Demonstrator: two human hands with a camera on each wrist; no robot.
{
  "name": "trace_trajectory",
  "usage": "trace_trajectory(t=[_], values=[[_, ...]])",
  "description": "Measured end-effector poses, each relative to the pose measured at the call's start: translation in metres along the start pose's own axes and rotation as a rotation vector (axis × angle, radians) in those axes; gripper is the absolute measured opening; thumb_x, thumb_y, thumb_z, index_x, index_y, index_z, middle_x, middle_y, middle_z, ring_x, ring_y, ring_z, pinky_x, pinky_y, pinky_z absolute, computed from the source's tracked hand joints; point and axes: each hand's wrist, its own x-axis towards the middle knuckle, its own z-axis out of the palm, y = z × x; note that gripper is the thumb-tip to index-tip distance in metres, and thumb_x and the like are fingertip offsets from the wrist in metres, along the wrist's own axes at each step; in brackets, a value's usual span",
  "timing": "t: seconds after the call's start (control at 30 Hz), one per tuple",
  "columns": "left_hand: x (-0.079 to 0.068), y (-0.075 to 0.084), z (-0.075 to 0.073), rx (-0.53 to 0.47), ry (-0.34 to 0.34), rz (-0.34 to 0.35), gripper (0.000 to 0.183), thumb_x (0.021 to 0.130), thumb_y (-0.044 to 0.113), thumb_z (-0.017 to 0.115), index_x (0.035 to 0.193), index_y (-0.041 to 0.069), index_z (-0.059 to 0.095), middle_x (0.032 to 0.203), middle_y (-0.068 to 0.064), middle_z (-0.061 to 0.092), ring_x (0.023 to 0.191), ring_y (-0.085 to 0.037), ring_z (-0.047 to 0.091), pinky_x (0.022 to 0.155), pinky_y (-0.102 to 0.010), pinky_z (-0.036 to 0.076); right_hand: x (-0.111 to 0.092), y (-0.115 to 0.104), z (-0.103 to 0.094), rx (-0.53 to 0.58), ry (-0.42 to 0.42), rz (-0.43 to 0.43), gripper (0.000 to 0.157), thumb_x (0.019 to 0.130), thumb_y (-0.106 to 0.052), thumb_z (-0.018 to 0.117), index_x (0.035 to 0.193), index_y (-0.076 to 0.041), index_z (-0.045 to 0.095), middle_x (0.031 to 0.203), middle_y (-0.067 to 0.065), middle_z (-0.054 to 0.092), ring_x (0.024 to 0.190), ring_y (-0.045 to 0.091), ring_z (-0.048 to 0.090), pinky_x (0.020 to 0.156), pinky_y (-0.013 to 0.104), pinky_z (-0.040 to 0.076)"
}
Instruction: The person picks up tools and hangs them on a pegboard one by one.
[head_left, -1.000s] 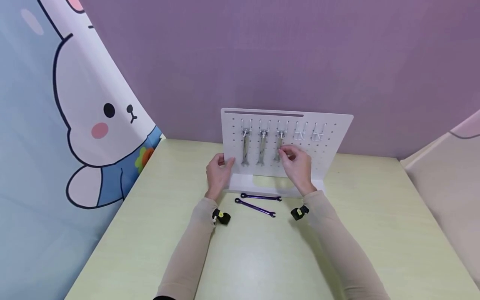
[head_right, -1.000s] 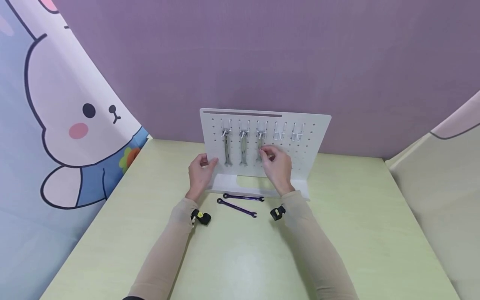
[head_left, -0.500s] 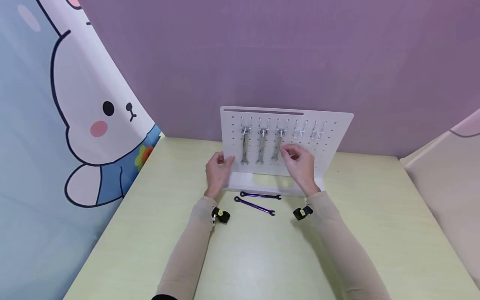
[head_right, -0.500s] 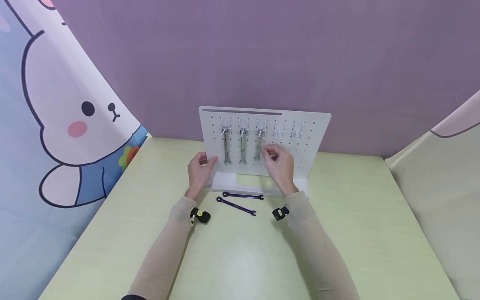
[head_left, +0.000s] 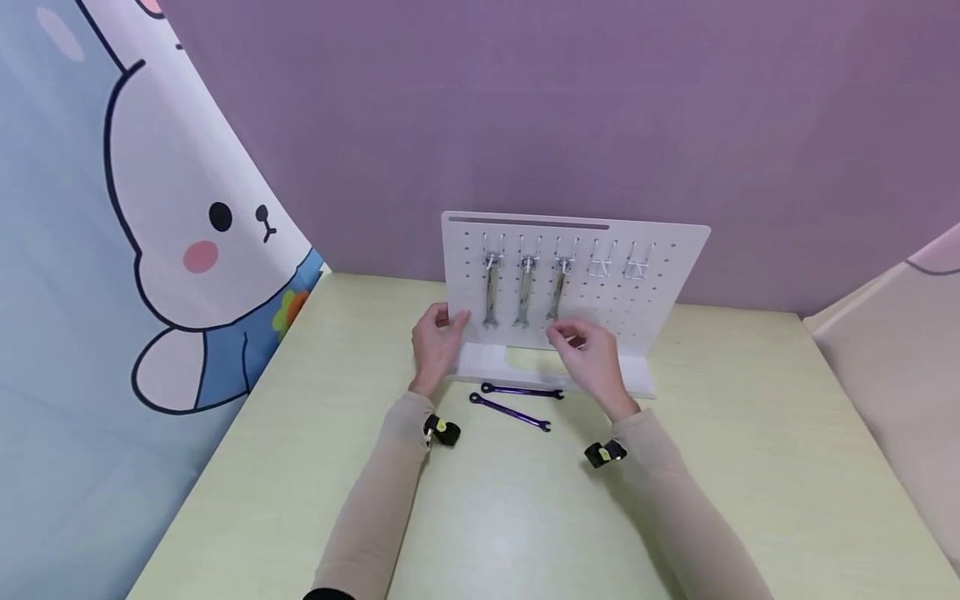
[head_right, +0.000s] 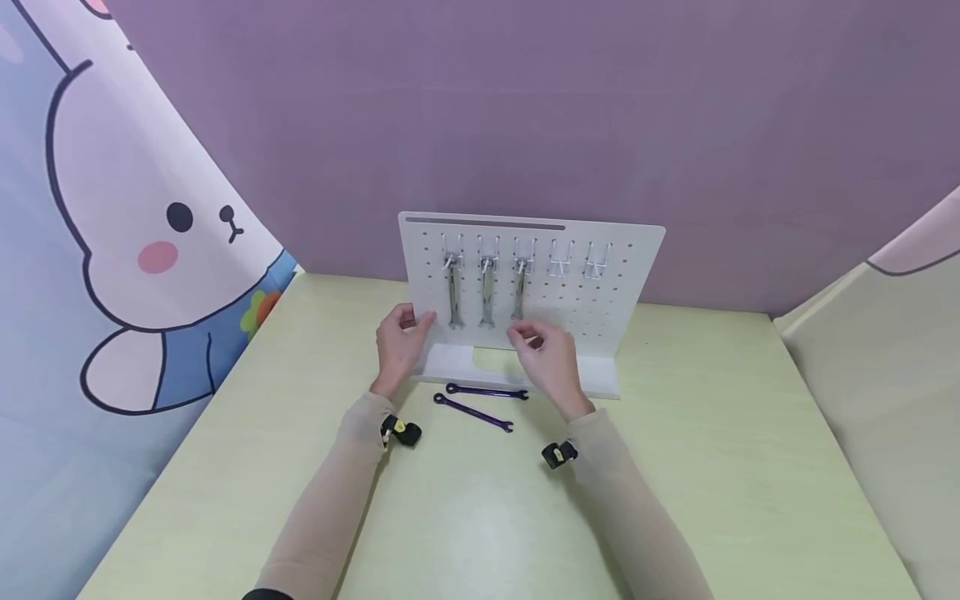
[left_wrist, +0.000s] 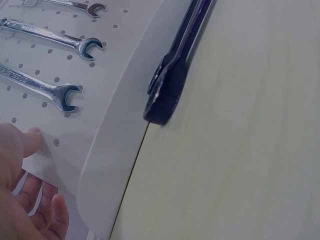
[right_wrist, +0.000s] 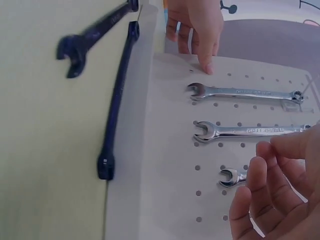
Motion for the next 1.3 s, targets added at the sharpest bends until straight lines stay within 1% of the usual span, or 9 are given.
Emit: trace_trajectory(t=[0.23, 0.4, 0.57, 0.67, 0.77, 0.87, 1.0, 1.17, 1.3], values=[[-0.001, 0.001, -0.001, -0.001, 0.005, -0.003, 0.036, 0.096, 0.034, 0.079, 0.121, 0.009, 0.072, 0.116, -0.012, 0.076, 0.113, -0.031, 0.068, 0.103, -0.051, 0.052, -0.012, 0.009, 0.002, -0.015, -0.084, 0.006, 0.017, 0.102, -0.022, 0.072, 0.109, -0.009, 0.08, 0.103, 0.009, 0.079, 0.087, 0.023, 0.07, 0.074, 0.028, 0.056], [0.0, 0.001, -0.001, -0.002, 0.003, 0.0, 0.036, 0.097, 0.034, 0.079, 0.122, 0.009, 0.072, 0.118, -0.012, 0.076, 0.113, -0.03, 0.068, 0.104, -0.051, 0.051, -0.017, 0.011, 0.006, -0.032, -0.164, -0.041, 0.017, 0.101, -0.018, 0.072, 0.11, -0.005, 0.08, 0.101, 0.01, 0.081, 0.087, 0.022, 0.072, 0.077, 0.029, 0.057], [-0.001, 0.001, -0.001, -0.003, 0.0, -0.005, 0.036, 0.098, 0.034, 0.078, 0.123, 0.009, 0.072, 0.119, -0.012, 0.075, 0.114, -0.03, 0.067, 0.104, -0.051, 0.051, -0.022, 0.009, 0.01, -0.045, -0.27, -0.036, 0.017, 0.102, -0.017, 0.071, 0.111, -0.007, 0.08, 0.105, 0.008, 0.081, 0.087, 0.018, 0.071, 0.079, 0.03, 0.058], [-0.002, 0.001, -0.001, -0.003, 0.001, 0.0, 0.036, 0.097, 0.035, 0.078, 0.122, 0.009, 0.072, 0.118, -0.012, 0.075, 0.114, -0.031, 0.067, 0.103, -0.051, 0.051, -0.026, 0.008, 0.014, -0.04, -0.335, -0.021, 0.017, 0.102, -0.019, 0.071, 0.111, -0.007, 0.08, 0.105, 0.007, 0.081, 0.084, 0.016, 0.071, 0.075, 0.029, 0.057], [-0.001, 0.0, 0.0, 0.003, 0.006, 0.006, 0.036, 0.097, 0.035, 0.078, 0.121, 0.009, 0.072, 0.117, -0.013, 0.076, 0.113, -0.032, 0.068, 0.103, -0.051, 0.052, -0.03, 0.009, 0.019, -0.025, -0.393, -0.027, 0.016, 0.102, -0.019, 0.072, 0.11, -0.008, 0.08, 0.103, 0.007, 0.081, 0.082, 0.017, 0.072, 0.073, 0.027, 0.058], [0.0, -0.001, 0.0, 0.008, 0.008, 0.008, 0.036, 0.097, 0.035, 0.079, 0.121, 0.009, 0.072, 0.116, -0.012, 0.076, 0.112, -0.031, 0.068, 0.103, -0.051, 0.052, -0.033, 0.012, 0.024, -0.029, -0.456, -0.042, 0.015, 0.101, -0.02, 0.073, 0.11, -0.01, 0.08, 0.101, 0.004, 0.08, 0.083, 0.014, 0.071, 0.074, 0.027, 0.059], [0.0, -0.002, 0.001, 0.007, 0.002, -0.001, 0.036, 0.097, 0.035, 0.079, 0.122, 0.01, 0.072, 0.117, -0.011, 0.075, 0.113, -0.03, 0.067, 0.103, -0.051, 0.052, -0.037, 0.015, 0.03, -0.069, -0.527, -0.061, 0.016, 0.1, -0.022, 0.074, 0.11, -0.011, 0.081, 0.1, 0.0, 0.08, 0.085, 0.008, 0.069, 0.078, 0.027, 0.058], [-0.001, -0.002, 0.002, 0.013, -0.001, -0.003, 0.037, 0.096, 0.036, 0.079, 0.122, 0.01, 0.072, 0.116, -0.011, 0.076, 0.112, -0.03, 0.067, 0.102, -0.05, 0.052, -0.042, 0.016, 0.034, -0.126, -0.563, -0.069, 0.015, 0.099, -0.02, 0.076, 0.109, -0.01, 0.081, 0.097, -0.002, 0.078, 0.084, 0.006, 0.066, 0.078, 0.024, 0.056], [-0.001, -0.001, 0.001, 0.015, 0.008, -0.001, 0.036, 0.096, 0.035, 0.079, 0.121, 0.01, 0.072, 0.116, -0.011, 0.076, 0.112, -0.03, 0.068, 0.102, -0.05, 0.052, -0.043, 0.014, 0.035, -0.152, -0.564, -0.073, 0.008, 0.096, -0.017, 0.078, 0.101, -0.012, 0.081, 0.088, -0.004, 0.076, 0.077, 0.006, 0.062, 0.072, 0.022, 0.052]])
